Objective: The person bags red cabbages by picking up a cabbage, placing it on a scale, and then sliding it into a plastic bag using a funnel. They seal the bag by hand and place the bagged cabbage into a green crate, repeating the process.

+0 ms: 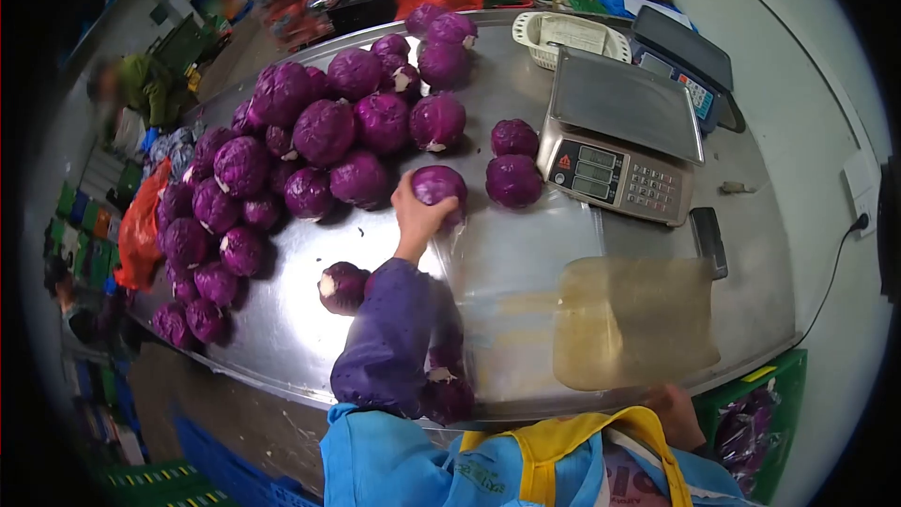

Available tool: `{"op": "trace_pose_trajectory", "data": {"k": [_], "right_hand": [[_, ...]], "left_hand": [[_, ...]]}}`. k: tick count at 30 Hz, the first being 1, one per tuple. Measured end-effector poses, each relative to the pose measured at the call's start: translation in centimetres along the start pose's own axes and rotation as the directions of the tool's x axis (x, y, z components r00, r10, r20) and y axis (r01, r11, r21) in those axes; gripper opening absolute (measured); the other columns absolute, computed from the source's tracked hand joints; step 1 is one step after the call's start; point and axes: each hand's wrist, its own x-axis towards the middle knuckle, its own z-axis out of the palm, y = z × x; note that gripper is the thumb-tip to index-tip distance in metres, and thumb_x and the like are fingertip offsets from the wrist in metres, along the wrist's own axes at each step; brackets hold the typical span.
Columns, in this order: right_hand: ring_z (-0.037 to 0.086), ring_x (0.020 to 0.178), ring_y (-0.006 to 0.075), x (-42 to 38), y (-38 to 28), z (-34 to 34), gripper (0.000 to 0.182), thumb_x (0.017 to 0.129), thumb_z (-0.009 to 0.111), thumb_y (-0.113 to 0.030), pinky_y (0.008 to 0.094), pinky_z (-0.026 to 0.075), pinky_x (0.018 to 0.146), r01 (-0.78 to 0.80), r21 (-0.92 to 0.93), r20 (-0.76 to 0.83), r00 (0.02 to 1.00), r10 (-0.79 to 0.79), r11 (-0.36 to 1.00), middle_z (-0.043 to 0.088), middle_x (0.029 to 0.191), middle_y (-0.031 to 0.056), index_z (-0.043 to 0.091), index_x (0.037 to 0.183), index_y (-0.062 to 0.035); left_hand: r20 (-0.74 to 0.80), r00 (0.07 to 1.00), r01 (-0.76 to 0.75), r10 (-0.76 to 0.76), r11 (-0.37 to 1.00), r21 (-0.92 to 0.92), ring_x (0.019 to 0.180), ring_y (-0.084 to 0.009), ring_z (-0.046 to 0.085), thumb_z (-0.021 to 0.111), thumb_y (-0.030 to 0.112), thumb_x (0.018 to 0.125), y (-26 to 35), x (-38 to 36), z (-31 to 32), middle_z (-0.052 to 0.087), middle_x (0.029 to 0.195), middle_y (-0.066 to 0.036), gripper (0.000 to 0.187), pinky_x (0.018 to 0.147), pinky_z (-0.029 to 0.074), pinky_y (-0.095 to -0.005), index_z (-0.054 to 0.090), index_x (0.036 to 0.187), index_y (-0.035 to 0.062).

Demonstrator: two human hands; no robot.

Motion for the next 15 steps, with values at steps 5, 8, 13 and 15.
{"op": "trace_pose_trajectory", "data": {"k": [5,8,13,15], "right_hand": [[0.056,0.068,0.0164,-0.2,-1.8,0.5,0.025,0.092,0.042,-0.033,0.0302,0.047,0.058,-0.120,0.273,-0.103,0.983,0.153,0.955,0.058,0.085,0.0043,0.049,0.103,-0.0113],[0.056,0.068,0.0163,0.3,-1.1,-0.8,0.028,0.093,0.040,-0.035,0.0294,0.047,0.058,-0.127,0.320,-0.115,0.978,0.171,0.939,0.057,0.086,0.0045,0.049,0.103,-0.0109],[0.055,0.067,0.0151,-0.3,-1.4,-1.7,0.030,0.092,0.041,-0.038,0.0283,0.045,0.058,-0.091,0.306,-0.202,0.967,0.158,0.948,0.053,0.083,0.0033,0.046,0.105,-0.0113],[0.054,0.068,0.0143,-0.7,-1.7,-2.0,0.030,0.092,0.043,-0.037,0.0285,0.044,0.058,-0.088,0.306,-0.262,0.950,0.173,0.948,0.051,0.085,0.0031,0.042,0.110,-0.0125]], "left_hand": [[0.517,0.820,0.573,-0.247,0.371,-0.731,0.115,-0.0349,0.044,0.068,0.036,0.072,2.8,-0.4,-2.8,0.037,0.128,-0.016,0.076,0.092,0.039,-0.0582,0.026,0.132,0.0166],[0.667,0.742,0.671,-0.072,0.055,-0.740,0.117,-0.0345,0.044,0.065,0.039,0.074,5.5,-0.2,-1.9,0.037,0.130,-0.015,0.073,0.093,0.037,-0.0603,0.026,0.133,0.0183],[0.606,0.795,0.546,0.025,0.407,-0.732,0.114,-0.0320,0.046,0.066,0.034,0.075,15.4,-0.3,1.7,0.039,0.127,-0.016,0.072,0.091,0.039,-0.0589,0.027,0.133,0.0141],[0.475,0.880,0.353,0.019,0.643,-0.679,0.111,-0.0289,0.047,0.071,0.032,0.070,19.7,-0.6,3.8,0.041,0.122,-0.016,0.077,0.091,0.041,-0.0516,0.031,0.131,0.0098]]}}
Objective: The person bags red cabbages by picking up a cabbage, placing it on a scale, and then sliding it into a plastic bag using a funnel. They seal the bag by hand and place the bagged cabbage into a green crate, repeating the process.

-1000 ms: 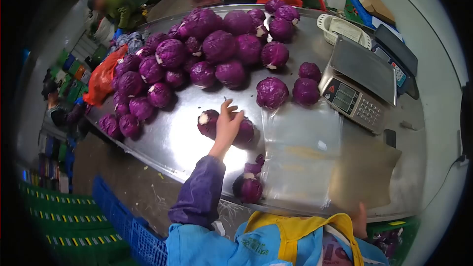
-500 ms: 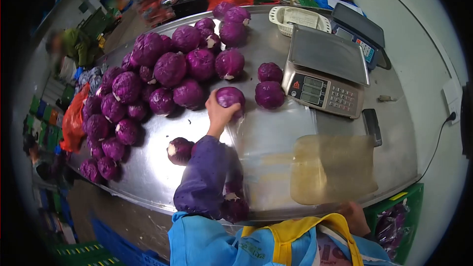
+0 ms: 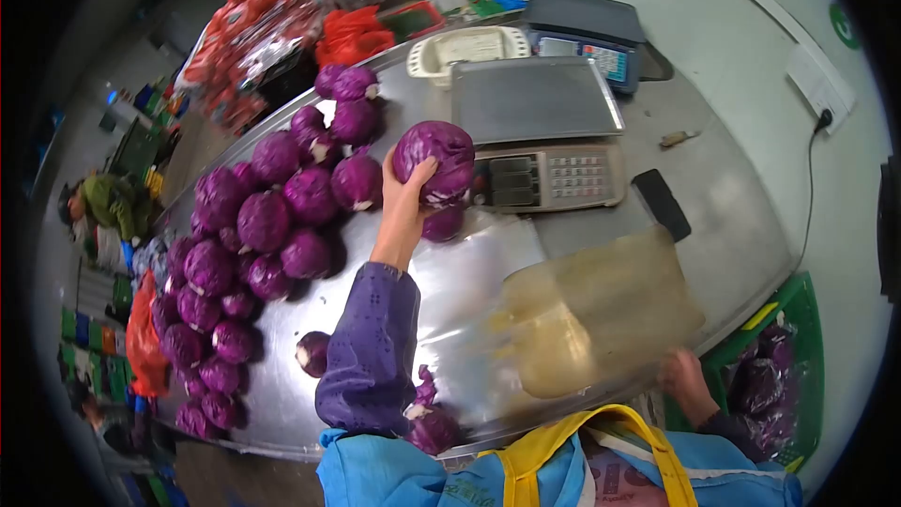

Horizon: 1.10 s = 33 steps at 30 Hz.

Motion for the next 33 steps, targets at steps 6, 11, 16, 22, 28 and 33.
{"op": "trace_pose_trajectory", "data": {"k": [6,11,16,22,28,33], "right_hand": [[0.053,0.071,0.0133,-0.8,-0.2,-2.2,0.039,0.093,0.044,-0.031,0.0269,0.044,0.058,0.229,-0.002,-0.138,0.964,-0.227,0.973,0.047,0.102,0.0058,0.032,0.126,-0.0149],[0.054,0.073,0.0132,0.1,-0.4,-4.0,0.040,0.093,0.043,-0.027,0.0268,0.044,0.059,0.325,-0.045,-0.188,0.926,-0.327,0.945,0.045,0.108,0.0067,0.032,0.129,-0.0146],[0.054,0.072,0.0128,1.0,-1.3,-4.5,0.037,0.092,0.043,-0.026,0.0262,0.045,0.057,0.321,-0.017,-0.198,0.927,-0.318,0.947,0.045,0.108,0.0063,0.035,0.126,-0.0139],[0.052,0.064,0.0098,2.6,-2.2,-4.3,0.029,0.092,0.043,-0.023,0.0227,0.042,0.052,0.326,-0.034,-0.225,0.918,-0.325,0.945,0.048,0.103,0.0039,0.041,0.119,-0.0134],[0.043,0.062,0.0054,5.1,-3.5,-6.7,0.034,0.090,0.043,-0.014,0.0189,0.035,0.048,0.543,-0.394,-0.212,0.731,-0.648,0.742,0.050,0.105,0.0043,0.041,0.123,-0.0068],[0.045,0.071,0.0076,5.9,-4.5,-6.6,0.035,0.089,0.045,-0.014,0.0217,0.040,0.056,0.509,-0.431,-0.231,0.736,-0.636,0.745,0.048,0.108,0.0035,0.040,0.123,-0.0075]], "left_hand": [[0.135,0.869,-0.407,0.477,0.531,0.743,0.110,-0.0346,0.046,0.075,0.033,0.055,-2.0,7.1,7.3,0.037,0.122,-0.020,0.090,0.094,0.038,-0.0387,0.034,0.130,0.0057],[0.195,0.882,-0.391,0.429,0.437,0.810,0.110,-0.0371,0.046,0.075,0.033,0.054,-3.5,9.8,10.5,0.035,0.124,-0.021,0.090,0.094,0.040,-0.0403,0.034,0.130,0.0077],[0.337,0.901,-0.409,0.273,0.274,0.871,0.108,-0.0413,0.048,0.076,0.037,0.055,-3.3,10.7,11.2,0.034,0.129,-0.023,0.091,0.094,0.040,-0.0409,0.034,0.131,0.0094],[0.361,0.915,-0.397,0.180,0.241,0.886,0.114,-0.0443,0.043,0.076,0.046,0.057,-3.1,12.9,10.8,0.029,0.133,-0.028,0.093,0.097,0.036,-0.0453,0.035,0.132,0.0092],[0.296,0.902,-0.399,0.316,0.344,0.850,0.122,-0.0460,0.032,0.076,0.051,0.057,-2.4,13.5,10.2,0.022,0.135,-0.030,0.101,0.100,0.032,-0.0457,0.028,0.136,0.0099],[0.293,0.908,-0.390,0.300,0.348,0.852,0.123,-0.0473,0.030,0.076,0.051,0.057,-2.3,13.0,10.7,0.019,0.137,-0.029,0.104,0.100,0.031,-0.0475,0.025,0.137,0.0109]]}}
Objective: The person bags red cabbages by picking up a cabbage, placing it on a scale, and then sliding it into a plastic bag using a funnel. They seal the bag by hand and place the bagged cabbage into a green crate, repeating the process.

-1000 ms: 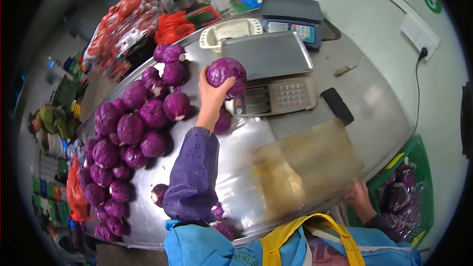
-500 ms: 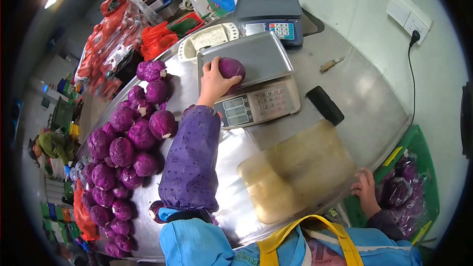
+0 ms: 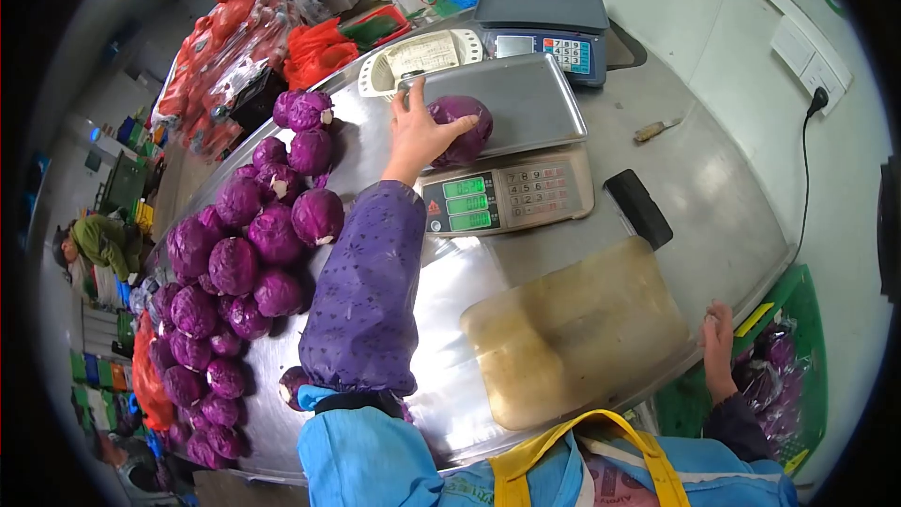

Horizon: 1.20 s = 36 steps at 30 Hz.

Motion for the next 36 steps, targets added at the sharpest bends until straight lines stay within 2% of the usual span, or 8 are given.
{"op": "trace_pose_trajectory", "data": {"k": [5,12,16,21,23,30,34,36], "right_hand": [[0.049,0.080,0.0115,1.3,-0.8,0.3,0.034,0.088,0.049,-0.016,0.0248,0.043,0.065,-0.063,-0.117,0.096,0.993,0.074,0.991,0.048,0.108,0.0041,0.042,0.120,-0.0062],[0.057,0.081,0.0165,3.2,-4.3,1.9,0.040,0.083,0.058,-0.024,0.0280,0.047,0.062,-0.300,-0.189,0.291,0.892,0.346,0.935,0.058,0.099,0.0095,0.050,0.113,0.0012],[0.054,0.087,0.0178,6.0,-0.3,2.5,0.048,0.081,0.059,-0.031,0.0291,0.044,0.064,-0.200,-0.250,0.531,0.789,0.307,0.947,0.057,0.098,0.0076,0.048,0.117,-0.0030],[0.057,0.087,0.0192,7.2,0.5,3.4,0.050,0.073,0.066,-0.013,0.0330,0.044,0.073,-0.201,-0.124,0.517,0.823,0.236,0.972,0.059,0.097,0.0104,0.045,0.117,-0.0004],[0.057,0.088,0.0191,6.4,-0.9,3.5,0.049,0.072,0.065,-0.010,0.0329,0.045,0.074,-0.244,-0.088,0.544,0.800,0.252,0.966,0.059,0.098,0.0108,0.045,0.116,-0.0004],[0.058,0.087,0.0173,5.1,-0.7,3.3,0.042,0.075,0.058,-0.002,0.0281,0.047,0.073,-0.412,0.071,0.728,0.644,0.235,0.909,0.058,0.099,0.0081,0.047,0.115,-0.0040],[0.058,0.086,0.0182,5.4,0.1,4.1,0.043,0.078,0.058,-0.004,0.0312,0.049,0.072,-0.512,0.136,0.695,0.660,0.287,0.848,0.057,0.101,0.0072,0.045,0.119,-0.0059],[0.058,0.088,0.0191,6.1,0.3,4.5,0.045,0.080,0.058,-0.007,0.0329,0.049,0.074,-0.524,0.130,0.710,0.642,0.289,0.842,0.056,0.103,0.0076,0.043,0.122,-0.0069]], "left_hand": [[0.057,0.998,0.010,-0.018,0.990,0.140,0.119,-0.0469,0.035,0.079,0.051,0.052,0.5,-0.5,1.1,0.020,0.135,-0.028,0.107,0.098,0.034,-0.0467,0.025,0.137,0.0123],[0.033,0.998,0.043,-0.044,0.998,0.042,0.110,-0.0381,0.047,0.078,0.041,0.051,0.5,-1.0,1.6,0.036,0.123,-0.023,0.100,0.095,0.038,-0.0423,0.032,0.133,0.0083],[-0.005,0.994,0.101,-0.107,0.952,-0.288,0.109,-0.0330,0.048,0.076,0.037,0.055,0.5,-3.2,0.9,0.039,0.121,-0.022,0.094,0.094,0.040,-0.0386,0.033,0.131,0.0030],[0.191,0.976,0.020,0.107,0.824,-0.567,0.109,-0.0288,0.049,0.079,0.035,0.056,4.6,-14.7,-0.4,0.045,0.120,-0.021,0.094,0.093,0.040,-0.0352,0.033,0.129,-0.0035],[0.304,0.951,0.113,0.062,0.842,-0.528,0.111,-0.0308,0.048,0.079,0.035,0.053,5.7,-20.6,0.7,0.044,0.120,-0.021,0.096,0.095,0.039,-0.0375,0.033,0.130,-0.0020],[0.276,0.938,-0.176,0.208,0.975,-0.136,0.117,-0.0444,0.034,0.078,0.025,0.055,8.8,-31.7,8.2,0.032,0.127,-0.026,0.087,0.095,0.036,-0.0489,0.035,0.129,0.0051],[0.337,0.920,-0.166,0.198,0.979,-0.122,0.120,-0.0450,0.028,0.077,0.025,0.058,8.8,-32.7,7.7,0.030,0.129,-0.025,0.086,0.094,0.035,-0.0509,0.034,0.130,0.0058],[0.183,0.978,-0.063,0.102,0.975,-0.211,0.124,-0.0407,0.027,0.077,0.023,0.062,5.2,-32.8,7.0,0.026,0.132,-0.025,0.088,0.100,0.030,-0.0483,0.029,0.134,0.0055]]}}
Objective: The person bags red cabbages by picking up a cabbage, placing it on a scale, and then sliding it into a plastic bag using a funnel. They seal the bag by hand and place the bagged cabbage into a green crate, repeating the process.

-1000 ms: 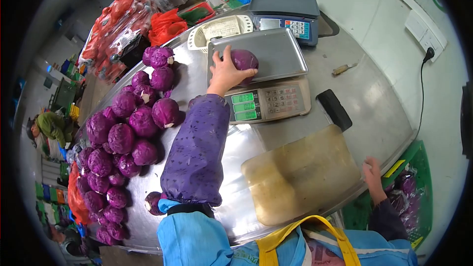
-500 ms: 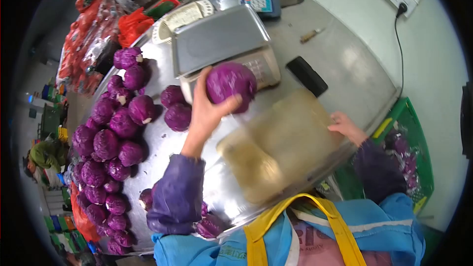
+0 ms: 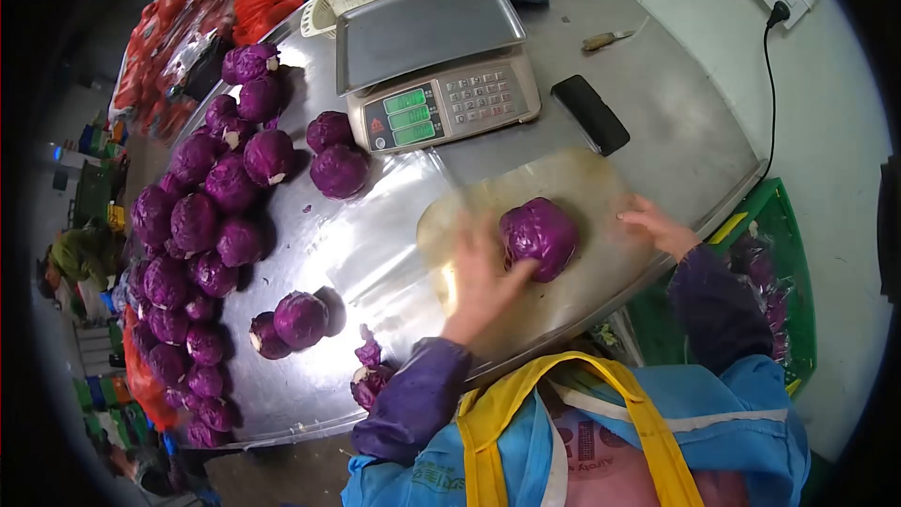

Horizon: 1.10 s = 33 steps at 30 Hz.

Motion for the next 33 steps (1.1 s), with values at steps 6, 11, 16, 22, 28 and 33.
{"op": "trace_pose_trajectory", "data": {"k": [6,11,16,22,28,33], "right_hand": [[0.054,0.104,0.0243,0.5,0.4,-0.9,0.048,0.089,0.048,-0.027,0.0411,0.045,0.086,-0.024,0.358,0.182,0.982,-0.045,0.933,0.053,0.118,0.0123,0.036,0.133,-0.0115],[0.050,0.110,0.0277,0.9,-0.3,1.5,0.050,0.091,0.042,-0.039,0.0469,0.041,0.092,-0.087,0.523,0.286,0.955,-0.078,0.848,0.047,0.127,0.0144,0.036,0.135,-0.0147],[0.041,0.120,0.0281,0.0,-1.2,8.6,0.074,0.083,0.054,-0.044,0.0447,0.036,0.096,0.131,0.063,0.223,0.964,-0.142,0.989,0.038,0.133,0.0173,0.020,0.139,-0.0094],[0.035,0.124,0.0284,-1.5,-2.8,12.3,0.092,0.073,0.071,-0.026,0.0347,0.029,0.102,0.426,-0.469,0.182,0.904,-0.387,0.774,0.032,0.135,0.0195,0.011,0.139,-0.0042],[0.037,0.123,0.0308,-6.9,-7.4,11.2,0.093,0.066,0.073,-0.021,0.0357,0.031,0.101,0.574,-0.631,0.299,0.801,-0.519,0.522,0.035,0.132,0.0218,0.016,0.138,-0.0013],[0.036,0.122,0.0377,-9.4,-6.0,9.5,0.098,0.060,0.075,-0.026,0.0406,0.032,0.099,0.446,-0.830,0.311,0.869,-0.384,0.336,0.034,0.132,0.0244,0.019,0.138,-0.0021]], "left_hand": [[0.318,0.729,0.681,-0.606,0.597,-0.424,0.093,-0.0250,0.059,0.066,0.021,0.079,-7.6,-3.0,-6.2,0.055,0.111,-0.020,0.063,0.077,0.048,-0.0344,0.033,0.128,-0.0034],[0.740,0.661,0.748,-0.122,0.182,-0.638,0.099,-0.0255,0.057,0.043,0.046,0.091,-5.7,-2.9,-6.1,0.050,0.121,-0.019,0.064,0.083,0.048,-0.0367,0.030,0.135,0.0023],[0.697,0.648,0.760,-0.309,0.316,-0.567,0.113,-0.0277,0.045,0.044,0.051,0.089,-2.1,-0.4,-1.6,0.030,0.138,-0.017,0.078,0.085,0.046,-0.0371,0.010,0.142,0.0051],[0.574,0.694,0.714,-0.435,0.517,-0.471,0.104,-0.0229,0.050,0.062,0.049,0.079,0.2,1.8,0.6,0.040,0.126,-0.021,0.095,0.068,0.045,-0.0275,0.008,0.139,-0.0023],[0.563,0.750,0.661,-0.346,0.369,-0.654,0.099,-0.0238,0.051,0.065,0.043,0.079,6.9,0.4,1.0,0.045,0.115,-0.017,0.080,0.074,0.047,-0.0329,0.025,0.130,-0.0031],[0.655,0.673,0.736,-0.345,0.218,-0.641,0.096,-0.0181,0.053,0.071,0.041,0.074,8.2,-3.3,4.2,0.049,0.112,-0.013,0.078,0.066,0.049,-0.0254,0.029,0.125,-0.0006]]}}
